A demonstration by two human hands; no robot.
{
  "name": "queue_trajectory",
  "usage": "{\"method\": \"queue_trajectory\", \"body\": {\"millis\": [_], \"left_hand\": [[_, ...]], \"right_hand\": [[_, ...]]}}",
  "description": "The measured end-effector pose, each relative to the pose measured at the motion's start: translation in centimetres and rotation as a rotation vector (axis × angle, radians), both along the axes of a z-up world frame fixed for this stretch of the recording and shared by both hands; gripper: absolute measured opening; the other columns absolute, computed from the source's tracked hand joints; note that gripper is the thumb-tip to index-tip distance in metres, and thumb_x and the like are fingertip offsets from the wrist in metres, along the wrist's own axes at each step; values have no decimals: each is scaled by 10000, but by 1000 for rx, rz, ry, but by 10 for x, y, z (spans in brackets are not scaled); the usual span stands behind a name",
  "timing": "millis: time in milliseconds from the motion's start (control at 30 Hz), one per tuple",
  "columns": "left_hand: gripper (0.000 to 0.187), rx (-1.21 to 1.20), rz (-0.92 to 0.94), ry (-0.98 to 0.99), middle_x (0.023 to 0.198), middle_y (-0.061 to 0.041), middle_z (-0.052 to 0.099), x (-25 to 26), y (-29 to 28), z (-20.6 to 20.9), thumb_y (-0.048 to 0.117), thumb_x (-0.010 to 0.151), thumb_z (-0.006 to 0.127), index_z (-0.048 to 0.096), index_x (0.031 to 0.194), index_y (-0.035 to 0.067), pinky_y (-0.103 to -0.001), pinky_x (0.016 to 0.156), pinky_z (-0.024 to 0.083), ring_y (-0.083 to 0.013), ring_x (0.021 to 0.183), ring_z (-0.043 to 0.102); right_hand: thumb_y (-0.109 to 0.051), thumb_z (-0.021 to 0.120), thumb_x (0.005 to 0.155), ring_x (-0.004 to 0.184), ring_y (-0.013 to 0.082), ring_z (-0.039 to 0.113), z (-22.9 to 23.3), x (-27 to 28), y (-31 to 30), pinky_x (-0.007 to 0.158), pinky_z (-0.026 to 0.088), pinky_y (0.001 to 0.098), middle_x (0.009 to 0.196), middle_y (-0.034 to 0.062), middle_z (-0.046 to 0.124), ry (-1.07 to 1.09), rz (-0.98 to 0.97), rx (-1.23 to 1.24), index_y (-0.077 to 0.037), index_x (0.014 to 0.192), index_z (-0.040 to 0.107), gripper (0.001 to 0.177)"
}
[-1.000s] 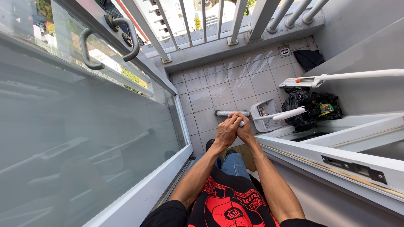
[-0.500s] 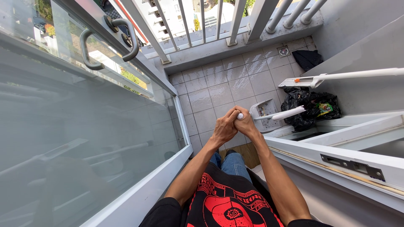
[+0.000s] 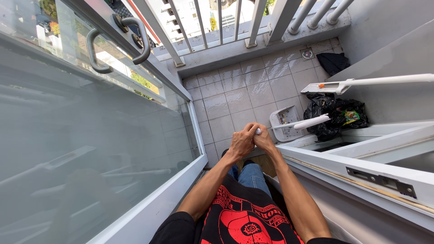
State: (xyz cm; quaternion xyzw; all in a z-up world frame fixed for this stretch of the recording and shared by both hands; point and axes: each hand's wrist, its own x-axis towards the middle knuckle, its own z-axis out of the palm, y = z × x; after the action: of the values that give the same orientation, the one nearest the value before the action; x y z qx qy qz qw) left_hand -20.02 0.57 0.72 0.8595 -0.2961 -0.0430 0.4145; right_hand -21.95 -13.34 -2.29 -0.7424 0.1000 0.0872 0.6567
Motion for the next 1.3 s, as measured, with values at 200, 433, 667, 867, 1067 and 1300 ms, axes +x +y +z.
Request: {"method": "queue_trajectory", "body": {"millis": [200,433,667,867,1067,1300], "left_hand": [[405,76,15,-80,1088,-120,655,4,-6,-5,9,796,673,604,1193,50,-408,627,582,-308,761,719],[372,67,7,-174,1111,-116,640,2,-11,-11,-16,794,676,608,1149,71,-396,663,604,-292,800,726],[284,76,-76,-131,1065,-93,630,1,-17,-27,-1,823,694,615,1073,109,-374,651,610,-274,774,725],[384,42,-146,-33,1109,-94,615,7,-13,-3,-39,790,678,588,1139,93,-362,586,585,-271,701,710],[508,-25,-136,5,1176,-129,614,14,-8,28,-49,723,676,565,1206,64,-369,604,592,-312,727,706],[552,-67,-122,32,1159,-134,616,11,-5,22,-16,712,686,570,1249,41,-404,682,602,-349,826,707]], "right_hand": [[-36,628,916,784,99,647,22,5,5,645,541,245,866,43,719,-29,-9,84,-23,1037,717,151],[-40,645,920,883,115,654,32,6,2,750,547,252,969,51,718,-148,29,64,-20,1076,694,165],[-66,692,902,784,100,624,17,-4,-6,632,519,253,877,32,678,-136,13,14,-29,1055,684,158],[-79,695,893,704,97,576,19,-3,-10,567,472,265,774,44,643,-104,-42,-91,-5,958,681,100],[-66,646,890,728,112,597,49,5,-11,587,491,299,775,56,653,-65,-25,-154,-1,942,664,85],[-86,606,890,757,140,666,53,7,-9,632,525,336,795,82,713,41,31,-252,-18,974,677,129]]}}
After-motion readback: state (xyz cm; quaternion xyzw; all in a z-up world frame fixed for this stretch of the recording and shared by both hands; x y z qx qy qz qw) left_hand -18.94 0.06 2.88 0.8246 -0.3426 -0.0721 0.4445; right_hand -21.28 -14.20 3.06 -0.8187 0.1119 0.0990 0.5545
